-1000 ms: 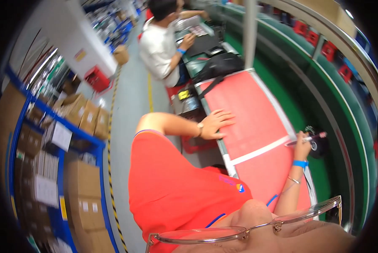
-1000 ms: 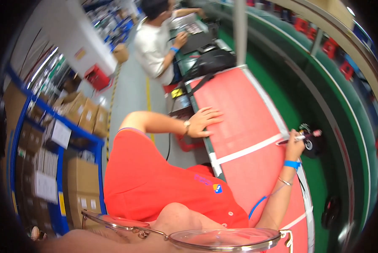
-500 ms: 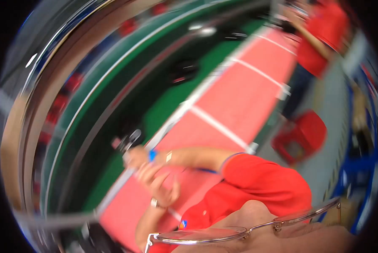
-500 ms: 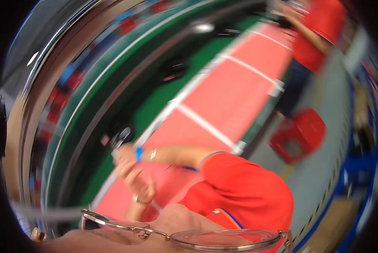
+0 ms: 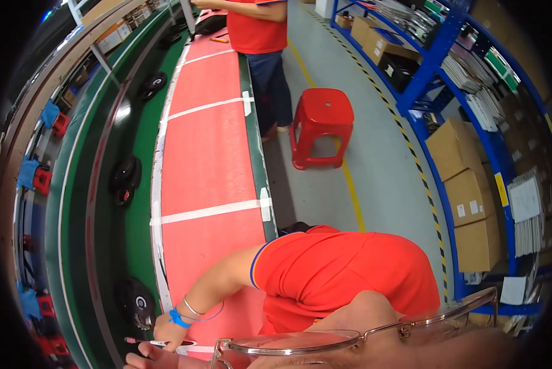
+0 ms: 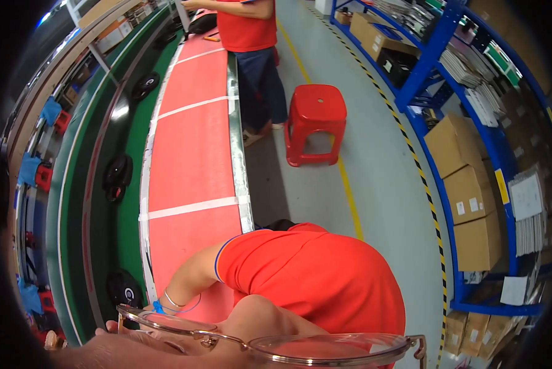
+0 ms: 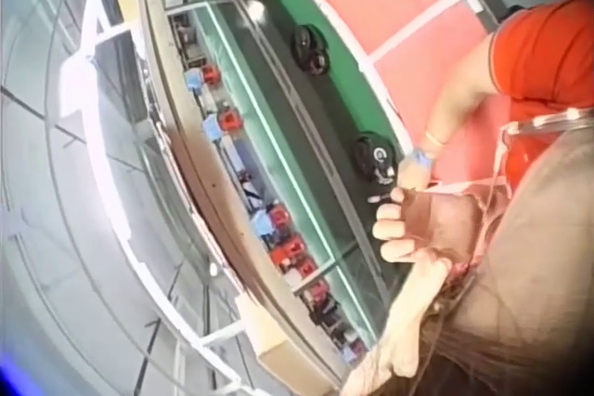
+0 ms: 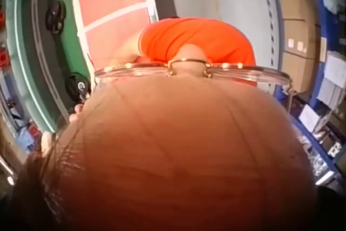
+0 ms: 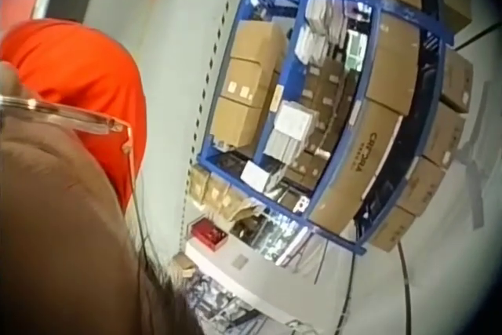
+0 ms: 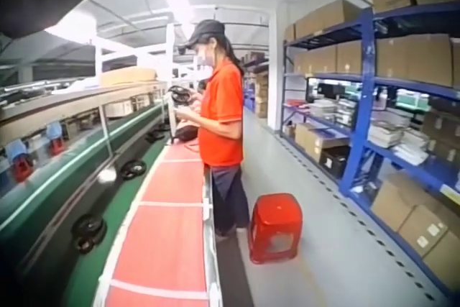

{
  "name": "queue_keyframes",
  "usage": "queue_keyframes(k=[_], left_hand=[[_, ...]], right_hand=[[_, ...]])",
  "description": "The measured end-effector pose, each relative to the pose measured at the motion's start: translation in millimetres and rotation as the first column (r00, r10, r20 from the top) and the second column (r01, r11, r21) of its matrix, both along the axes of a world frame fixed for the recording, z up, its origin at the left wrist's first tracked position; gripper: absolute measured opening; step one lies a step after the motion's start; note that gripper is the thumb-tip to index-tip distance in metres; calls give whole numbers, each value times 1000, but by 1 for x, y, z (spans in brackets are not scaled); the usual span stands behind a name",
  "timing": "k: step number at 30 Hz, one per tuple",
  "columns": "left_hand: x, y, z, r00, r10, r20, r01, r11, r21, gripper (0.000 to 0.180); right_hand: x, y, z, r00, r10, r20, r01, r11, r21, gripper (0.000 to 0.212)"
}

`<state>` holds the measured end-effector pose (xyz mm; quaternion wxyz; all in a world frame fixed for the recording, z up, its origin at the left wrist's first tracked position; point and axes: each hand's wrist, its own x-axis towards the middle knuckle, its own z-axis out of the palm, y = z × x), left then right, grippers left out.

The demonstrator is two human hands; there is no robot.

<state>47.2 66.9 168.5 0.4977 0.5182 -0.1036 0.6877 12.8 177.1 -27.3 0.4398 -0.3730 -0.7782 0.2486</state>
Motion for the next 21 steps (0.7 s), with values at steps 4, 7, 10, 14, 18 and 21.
queue_keyframes(k=[4,7,10,14,18,21], left_hand=[[-27,81,-16,523,-810,-265,820,395,414,17],[-57,78,-31,681,-725,-103,716,689,-111,14],[-52,58,-13,551,-804,-221,773,592,-227,8],[-34,4,-15,787,-383,-484,332,924,-192,16],[-40,-14,-12,757,-366,-541,203,919,-338,25],[-30,-36,7,720,-330,-610,79,913,-400,40]], right_hand=[[5,2,-2,995,-70,64,68,997,37,37],[5,2,-11,995,-41,87,41,999,5,35],[4,-9,-5,991,-55,119,61,997,-43,35],[47,-28,9,990,-49,134,64,992,-111,34],[50,-36,18,981,-103,163,127,982,-142,34],[53,-30,20,973,-142,179,173,971,-166,33]])
